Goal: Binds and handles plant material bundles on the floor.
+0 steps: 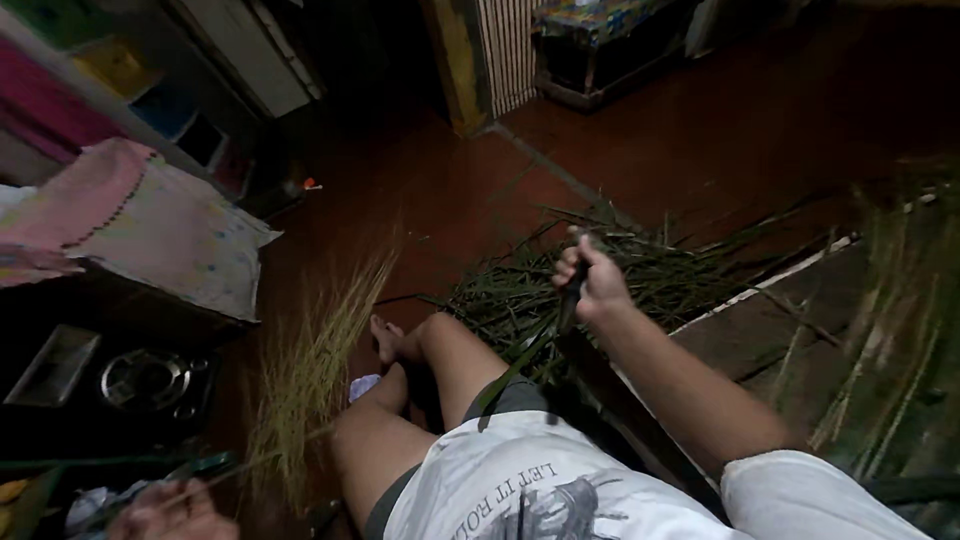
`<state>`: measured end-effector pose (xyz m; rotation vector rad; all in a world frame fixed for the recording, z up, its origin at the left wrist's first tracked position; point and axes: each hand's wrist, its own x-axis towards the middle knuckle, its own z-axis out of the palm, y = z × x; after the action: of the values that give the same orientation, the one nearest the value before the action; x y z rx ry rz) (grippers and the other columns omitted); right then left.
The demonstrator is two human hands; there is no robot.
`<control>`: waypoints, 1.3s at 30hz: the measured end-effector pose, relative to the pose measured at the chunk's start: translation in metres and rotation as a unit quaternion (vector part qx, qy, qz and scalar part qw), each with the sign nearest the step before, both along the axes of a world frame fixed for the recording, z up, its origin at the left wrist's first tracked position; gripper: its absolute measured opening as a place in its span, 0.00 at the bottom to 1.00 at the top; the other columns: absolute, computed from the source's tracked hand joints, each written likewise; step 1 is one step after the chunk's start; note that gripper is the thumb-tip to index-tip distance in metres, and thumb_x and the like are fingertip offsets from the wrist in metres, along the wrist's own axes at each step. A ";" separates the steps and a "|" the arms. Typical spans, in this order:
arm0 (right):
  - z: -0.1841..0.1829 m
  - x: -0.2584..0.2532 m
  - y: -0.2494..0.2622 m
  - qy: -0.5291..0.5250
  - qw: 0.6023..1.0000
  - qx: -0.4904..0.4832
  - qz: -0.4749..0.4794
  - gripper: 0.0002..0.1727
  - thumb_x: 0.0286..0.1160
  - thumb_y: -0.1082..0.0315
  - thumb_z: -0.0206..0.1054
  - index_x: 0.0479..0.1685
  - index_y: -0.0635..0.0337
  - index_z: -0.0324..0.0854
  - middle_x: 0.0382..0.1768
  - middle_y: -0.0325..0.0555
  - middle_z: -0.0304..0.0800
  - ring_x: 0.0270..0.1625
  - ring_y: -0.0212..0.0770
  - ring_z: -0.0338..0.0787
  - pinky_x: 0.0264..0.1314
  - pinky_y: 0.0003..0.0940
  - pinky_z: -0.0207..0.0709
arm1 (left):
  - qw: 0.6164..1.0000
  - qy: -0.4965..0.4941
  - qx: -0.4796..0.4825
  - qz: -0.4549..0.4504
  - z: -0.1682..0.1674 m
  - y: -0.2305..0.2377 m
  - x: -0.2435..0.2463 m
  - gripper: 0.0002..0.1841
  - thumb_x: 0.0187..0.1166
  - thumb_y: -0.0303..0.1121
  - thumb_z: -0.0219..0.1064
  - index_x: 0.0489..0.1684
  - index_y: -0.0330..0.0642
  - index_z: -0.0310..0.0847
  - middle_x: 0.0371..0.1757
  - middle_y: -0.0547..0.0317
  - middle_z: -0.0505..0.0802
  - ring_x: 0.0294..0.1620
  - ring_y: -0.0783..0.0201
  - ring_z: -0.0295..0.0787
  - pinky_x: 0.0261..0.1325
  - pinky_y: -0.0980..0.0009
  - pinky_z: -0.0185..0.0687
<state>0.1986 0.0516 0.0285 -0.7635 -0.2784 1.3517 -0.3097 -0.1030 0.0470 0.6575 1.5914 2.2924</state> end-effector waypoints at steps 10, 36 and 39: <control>-0.040 -0.111 -0.076 -0.059 0.832 0.197 0.515 0.22 0.78 0.50 0.70 0.61 0.48 0.68 0.30 0.28 0.80 0.24 0.23 0.80 0.27 0.19 0.77 | 0.981 -0.067 0.080 -0.161 0.006 0.057 0.170 0.10 0.90 0.22 0.50 0.46 0.48 0.73 0.37 0.70 0.93 0.41 0.70 0.95 0.50 0.70 0.95; -0.046 -0.100 -0.074 -0.262 0.771 0.374 0.445 0.17 0.86 0.61 0.63 0.57 0.68 0.76 0.36 0.32 0.85 0.35 0.16 0.81 0.40 0.15 0.77 | 0.953 -0.110 0.142 -0.244 -0.024 0.035 0.222 0.07 0.86 0.22 0.58 0.40 0.45 0.77 0.38 0.56 0.95 0.42 0.59 0.97 0.50 0.62 0.96; -0.042 -0.098 -0.076 -0.345 0.727 0.422 0.419 0.18 0.85 0.64 0.62 0.57 0.76 0.79 0.43 0.43 0.89 0.45 0.16 0.84 0.53 0.15 0.78 | 0.954 -0.108 0.144 -0.241 -0.023 0.033 0.223 0.08 0.85 0.21 0.58 0.39 0.45 0.77 0.38 0.57 0.94 0.42 0.59 0.97 0.51 0.62 0.96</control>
<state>0.1005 -0.0244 -0.0134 -0.2819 -1.8935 1.4589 -0.0870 -0.0696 0.0245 0.7337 0.8846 2.1414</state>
